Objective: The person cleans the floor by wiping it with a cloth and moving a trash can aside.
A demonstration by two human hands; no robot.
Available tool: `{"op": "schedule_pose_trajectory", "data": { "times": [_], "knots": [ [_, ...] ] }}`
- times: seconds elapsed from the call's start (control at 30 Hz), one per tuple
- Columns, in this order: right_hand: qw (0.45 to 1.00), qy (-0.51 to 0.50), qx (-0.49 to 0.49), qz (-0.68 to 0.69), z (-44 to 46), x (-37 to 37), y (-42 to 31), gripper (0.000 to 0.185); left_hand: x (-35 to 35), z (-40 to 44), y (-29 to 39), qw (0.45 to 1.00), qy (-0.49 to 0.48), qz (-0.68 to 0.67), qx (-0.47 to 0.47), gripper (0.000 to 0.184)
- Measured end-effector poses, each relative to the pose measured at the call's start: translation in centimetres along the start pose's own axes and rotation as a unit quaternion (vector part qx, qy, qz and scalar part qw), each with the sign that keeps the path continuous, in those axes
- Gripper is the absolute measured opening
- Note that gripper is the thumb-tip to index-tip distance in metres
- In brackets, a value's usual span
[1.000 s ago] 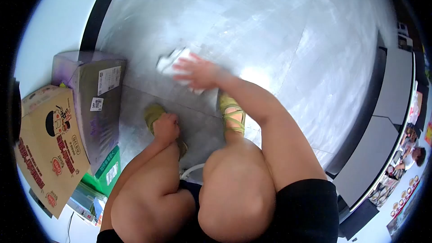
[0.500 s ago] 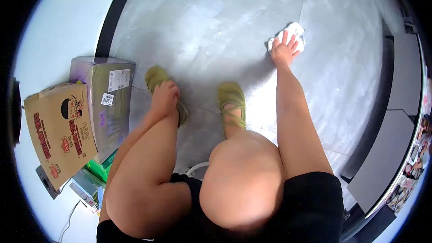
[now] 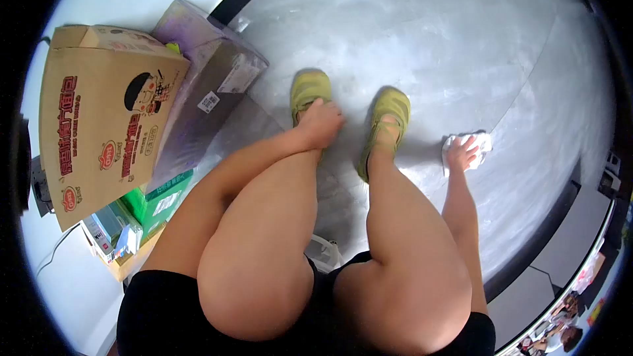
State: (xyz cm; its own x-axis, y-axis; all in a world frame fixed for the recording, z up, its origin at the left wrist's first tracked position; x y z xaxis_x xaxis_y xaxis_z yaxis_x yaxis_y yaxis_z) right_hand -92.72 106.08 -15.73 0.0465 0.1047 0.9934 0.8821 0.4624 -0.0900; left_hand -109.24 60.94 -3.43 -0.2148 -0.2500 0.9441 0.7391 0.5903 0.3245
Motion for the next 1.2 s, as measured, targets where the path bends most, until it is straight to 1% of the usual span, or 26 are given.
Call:
{"op": "schedule_pose_trajectory", "data": {
  "times": [0.07, 0.17, 0.27, 0.33, 0.37, 0.4, 0.43, 0.47, 0.5, 0.57, 0.6, 0.63, 0.67, 0.73, 0.77, 0.87, 0.93, 1.03, 1.13, 1.2],
  "knots": [
    [0.999, 0.042, 0.018, -0.019, -1.5, 1.4, -1.1, 0.069, -0.2, 0.0, -0.2, 1.0, 0.023, 0.01, 0.007, 0.007],
    [0.996, 0.079, 0.019, -0.046, -2.2, 2.4, -1.9, 0.064, 0.9, 0.4, -0.9, 0.998, 0.028, -0.035, 0.04, 0.006],
    [0.992, 0.119, 0.006, -0.047, -0.4, 2.5, -2.5, 0.062, 1.5, 0.5, -1.8, 0.989, 0.1, -0.089, 0.055, 0.004],
    [0.989, 0.142, -0.018, -0.024, 1.2, 2.0, -3.5, 0.06, 0.9, 0.7, -2.3, 0.989, 0.083, -0.106, 0.061, 0.003],
    [0.982, 0.184, -0.005, -0.028, 2.9, 1.5, -4.5, 0.059, 0.8, 1.0, -2.6, 0.988, 0.077, -0.115, 0.065, 0.003],
    [0.986, 0.156, 0.02, -0.059, 3.8, 2.4, -7.9, 0.057, 0.6, 1.2, -2.8, 0.989, 0.072, -0.109, 0.071, 0.003],
    [0.976, 0.184, 0.097, -0.059, 3.7, 3.5, -12.3, 0.051, 0.5, 1.4, -2.7, 0.989, 0.066, -0.106, 0.076, 0.003],
    [0.965, 0.191, 0.181, -0.005, 4.1, 2.0, -15.7, 0.05, 0.4, 1.7, -2.7, 0.99, 0.063, -0.101, 0.081, 0.004],
    [0.955, 0.138, 0.234, 0.123, 3.3, 2.0, -20.5, 0.049, 0.3, 1.9, -2.7, 0.99, 0.05, -0.101, 0.084, 0.005],
    [0.926, 0.161, 0.333, 0.077, -0.1, 1.3, -29.4, 0.051, 0.2, 1.9, -2.9, 0.991, 0.024, -0.098, 0.092, 0.006],
    [0.91, 0.134, 0.362, 0.152, -2.8, 1.6, -33.7, 0.054, -0.2, 2.0, -2.9, 0.99, 0.017, -0.112, 0.086, 0.007],
    [0.889, 0.104, 0.426, 0.132, -6.0, 1.8, -38.1, 0.055, -0.8, 1.8, -2.9, 0.989, 0.009, -0.125, 0.082, 0.008],
    [0.864, 0.095, 0.48, 0.12, -9.0, 1.5, -41.9, 0.055, -1.1, 1.8, -3.1, 0.988, 0.001, -0.135, 0.078, 0.009],
    [0.81, 0.039, 0.558, 0.176, -15.2, 1.6, -47.5, 0.055, -0.3, 1.9, -3.0, 0.987, -0.016, -0.134, 0.082, 0.01],
    [0.788, 0.015, 0.589, 0.177, -17.6, 1.6, -49.7, 0.054, 0.0, 1.9, -3.1, 0.987, -0.024, -0.134, 0.083, 0.01],
    [0.723, -0.039, 0.668, 0.174, -23.4, 1.7, -54.0, 0.052, -0.4, 1.7, -3.6, 0.979, 0.004, -0.185, 0.089, 0.012],
    [0.684, -0.057, 0.708, 0.169, -26.2, 1.5, -55.9, 0.052, -0.7, 1.5, -3.6, 0.979, -0.008, -0.184, 0.084, 0.014],
    [0.617, -0.083, 0.754, 0.207, -30.1, 1.2, -58.6, 0.05, -1.0, 1.5, -3.5, 0.979, -0.028, -0.19, 0.07, 0.017],
    [0.577, -0.128, 0.779, 0.211, -32.8, 0.9, -61.3, 0.053, -0.9, 1.6, -3.5, 0.976, -0.04, -0.205, 0.066, 0.019],
    [0.553, -0.112, 0.789, 0.244, -34.2, 1.3, -63.3, 0.052, -1.0, 1.3, -3.6, 0.974, -0.057, -0.21, 0.063, 0.019]
  ]
}}
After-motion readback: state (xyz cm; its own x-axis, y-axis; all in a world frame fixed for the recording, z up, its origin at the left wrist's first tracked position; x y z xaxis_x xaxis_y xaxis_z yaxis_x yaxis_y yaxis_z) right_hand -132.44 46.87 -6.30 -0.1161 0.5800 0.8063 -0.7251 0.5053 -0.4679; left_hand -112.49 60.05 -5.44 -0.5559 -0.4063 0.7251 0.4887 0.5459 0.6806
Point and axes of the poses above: each hand's wrist, its own z-axis towards the middle knuckle, its own x-axis out of the back of the hand, y = z × x, the point moved 10 cm from there along z, towards the middle knuckle, and after that the axes turned 14 degrees about y, right-handed, at the moved point
